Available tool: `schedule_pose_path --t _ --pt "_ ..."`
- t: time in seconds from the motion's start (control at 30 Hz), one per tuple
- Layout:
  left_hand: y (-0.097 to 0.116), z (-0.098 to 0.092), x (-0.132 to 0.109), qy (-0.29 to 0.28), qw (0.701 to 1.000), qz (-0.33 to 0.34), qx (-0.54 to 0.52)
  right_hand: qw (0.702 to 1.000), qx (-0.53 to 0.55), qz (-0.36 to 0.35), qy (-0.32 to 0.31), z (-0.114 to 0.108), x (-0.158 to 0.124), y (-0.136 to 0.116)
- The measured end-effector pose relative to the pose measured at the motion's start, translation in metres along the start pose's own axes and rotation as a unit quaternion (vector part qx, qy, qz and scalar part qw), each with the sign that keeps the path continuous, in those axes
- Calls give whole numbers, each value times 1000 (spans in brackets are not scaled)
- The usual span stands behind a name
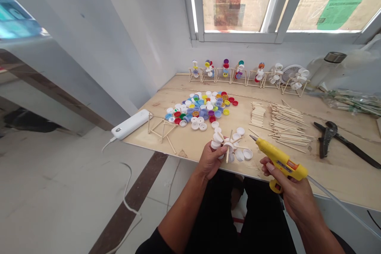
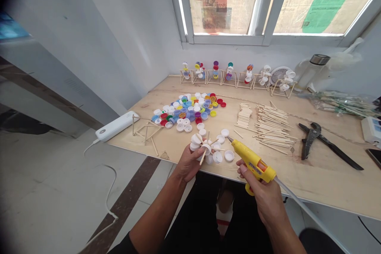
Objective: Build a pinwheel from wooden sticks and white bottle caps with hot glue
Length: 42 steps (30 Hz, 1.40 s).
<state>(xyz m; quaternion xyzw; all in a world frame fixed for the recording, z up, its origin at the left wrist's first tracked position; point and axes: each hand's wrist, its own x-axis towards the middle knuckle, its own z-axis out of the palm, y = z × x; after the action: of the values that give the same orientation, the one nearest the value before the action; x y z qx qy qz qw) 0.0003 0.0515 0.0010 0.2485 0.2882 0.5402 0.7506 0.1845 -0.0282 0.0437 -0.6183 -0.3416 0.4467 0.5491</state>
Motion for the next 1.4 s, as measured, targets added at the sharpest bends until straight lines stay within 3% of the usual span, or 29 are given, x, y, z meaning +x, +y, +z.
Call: schedule_pose_path --t 1.4 --pt "-1 0 0 -6 1000 0 -5 1000 12 -6 27 8 0 -1"
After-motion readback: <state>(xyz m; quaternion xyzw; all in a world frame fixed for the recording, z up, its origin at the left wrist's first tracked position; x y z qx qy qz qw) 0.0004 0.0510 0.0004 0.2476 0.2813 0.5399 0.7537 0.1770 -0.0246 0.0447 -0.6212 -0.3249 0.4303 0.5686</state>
